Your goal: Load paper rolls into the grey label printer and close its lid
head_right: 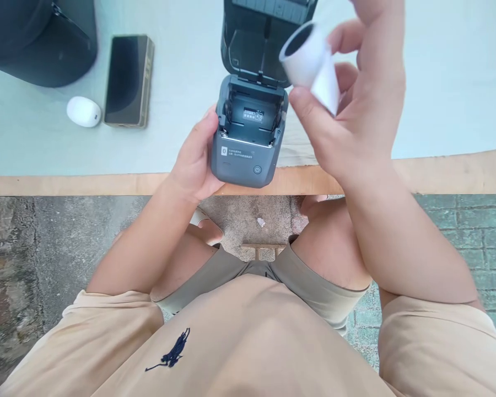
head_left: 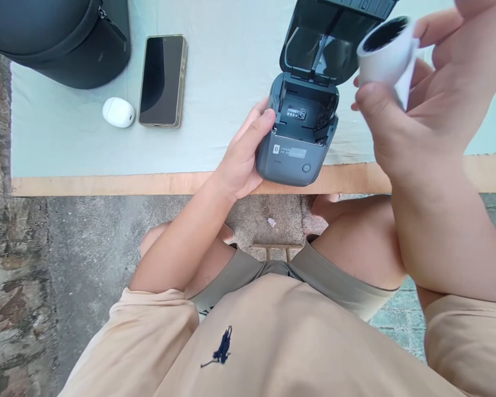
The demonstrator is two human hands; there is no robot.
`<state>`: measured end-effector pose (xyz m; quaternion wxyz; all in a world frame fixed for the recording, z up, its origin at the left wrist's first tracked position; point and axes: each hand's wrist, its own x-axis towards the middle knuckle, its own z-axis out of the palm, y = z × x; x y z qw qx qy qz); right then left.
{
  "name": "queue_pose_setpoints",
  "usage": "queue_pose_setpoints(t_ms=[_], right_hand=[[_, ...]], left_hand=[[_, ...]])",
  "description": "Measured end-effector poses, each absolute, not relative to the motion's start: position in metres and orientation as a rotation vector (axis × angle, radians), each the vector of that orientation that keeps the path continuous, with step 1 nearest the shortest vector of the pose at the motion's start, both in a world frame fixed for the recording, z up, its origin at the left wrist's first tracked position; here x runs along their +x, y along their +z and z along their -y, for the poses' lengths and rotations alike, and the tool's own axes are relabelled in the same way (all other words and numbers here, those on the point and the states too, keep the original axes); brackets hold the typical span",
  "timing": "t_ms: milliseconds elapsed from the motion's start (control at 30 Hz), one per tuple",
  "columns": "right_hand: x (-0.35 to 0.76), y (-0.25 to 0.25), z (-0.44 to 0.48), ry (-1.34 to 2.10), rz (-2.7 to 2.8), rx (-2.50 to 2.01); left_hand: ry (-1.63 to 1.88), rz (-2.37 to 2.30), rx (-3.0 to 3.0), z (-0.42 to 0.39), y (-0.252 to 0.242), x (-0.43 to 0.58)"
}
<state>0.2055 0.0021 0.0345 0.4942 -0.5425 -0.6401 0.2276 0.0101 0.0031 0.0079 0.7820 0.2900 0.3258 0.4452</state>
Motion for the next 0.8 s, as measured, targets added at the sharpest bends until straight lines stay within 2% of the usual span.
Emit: queue_pose_setpoints(t_ms=[100, 300, 800], right_hand=[[0.196, 0.037, 0.0, 0.325, 1.843, -1.089], [0.18, 0.038, -0.001, 0.094, 2.099, -1.302], [0.177, 0.038, 0.001, 0.159, 2.107, -1.416]], left_hand=[[0.971, -0.696, 0.609, -0.003, 0.007, 0.009], [0.956, -0.72, 0.616, 0.0, 0.008, 0.007], [0.953, -0.748, 0.644, 0.003, 0.009, 0.008]])
